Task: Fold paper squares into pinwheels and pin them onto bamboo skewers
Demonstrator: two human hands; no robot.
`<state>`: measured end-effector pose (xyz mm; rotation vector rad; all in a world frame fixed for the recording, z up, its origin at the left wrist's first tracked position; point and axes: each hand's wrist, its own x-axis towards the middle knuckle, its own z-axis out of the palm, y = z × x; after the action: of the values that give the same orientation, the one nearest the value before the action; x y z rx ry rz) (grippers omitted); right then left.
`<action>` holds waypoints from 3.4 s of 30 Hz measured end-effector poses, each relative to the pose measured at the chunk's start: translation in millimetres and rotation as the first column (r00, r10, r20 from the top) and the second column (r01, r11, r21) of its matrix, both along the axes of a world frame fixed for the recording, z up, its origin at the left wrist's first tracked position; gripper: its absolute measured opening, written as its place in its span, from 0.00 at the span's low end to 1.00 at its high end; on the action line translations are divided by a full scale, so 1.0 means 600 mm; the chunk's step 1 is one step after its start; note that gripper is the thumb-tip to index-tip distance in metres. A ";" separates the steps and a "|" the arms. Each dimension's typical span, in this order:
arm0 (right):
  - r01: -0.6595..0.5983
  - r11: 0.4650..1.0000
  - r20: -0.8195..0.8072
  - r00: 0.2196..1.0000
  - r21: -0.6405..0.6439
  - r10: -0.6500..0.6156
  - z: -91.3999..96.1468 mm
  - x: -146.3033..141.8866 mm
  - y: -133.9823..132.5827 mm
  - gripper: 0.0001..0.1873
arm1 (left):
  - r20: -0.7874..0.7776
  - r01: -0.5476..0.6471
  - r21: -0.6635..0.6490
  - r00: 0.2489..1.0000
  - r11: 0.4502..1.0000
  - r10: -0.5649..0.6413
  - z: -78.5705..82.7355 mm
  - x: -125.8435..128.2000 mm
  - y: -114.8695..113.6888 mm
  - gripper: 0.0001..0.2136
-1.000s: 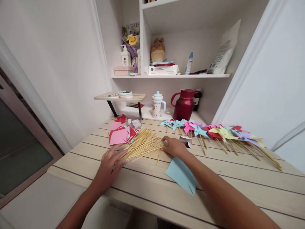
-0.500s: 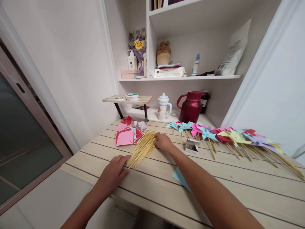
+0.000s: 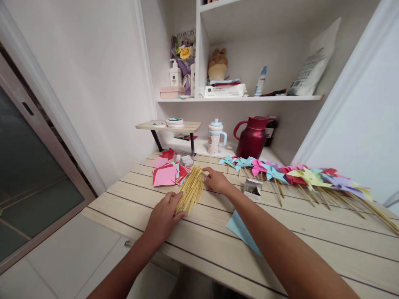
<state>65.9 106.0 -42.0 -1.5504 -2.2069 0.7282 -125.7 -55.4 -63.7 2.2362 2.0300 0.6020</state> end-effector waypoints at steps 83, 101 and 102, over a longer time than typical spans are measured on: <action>0.233 0.972 -0.392 0.892 -0.032 -0.227 -0.048 0.266 -0.176 0.22 | 0.770 0.272 -0.064 0.625 0.960 -0.126 -0.024 0.241 0.154 0.15; 0.109 0.966 -0.738 0.628 -0.234 -0.249 0.018 0.181 -0.108 0.19 | 0.956 0.412 0.010 -0.272 0.911 0.112 0.007 0.220 0.160 0.24; 0.108 0.966 -0.751 0.611 -0.233 -0.250 0.013 0.181 -0.111 0.19 | 0.952 0.424 0.002 -0.279 0.906 0.128 0.007 0.221 0.159 0.24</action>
<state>174.6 39.4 -34.0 -1.1527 -1.3358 1.2529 6.8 40.1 -59.6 0.7650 0.6592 1.2655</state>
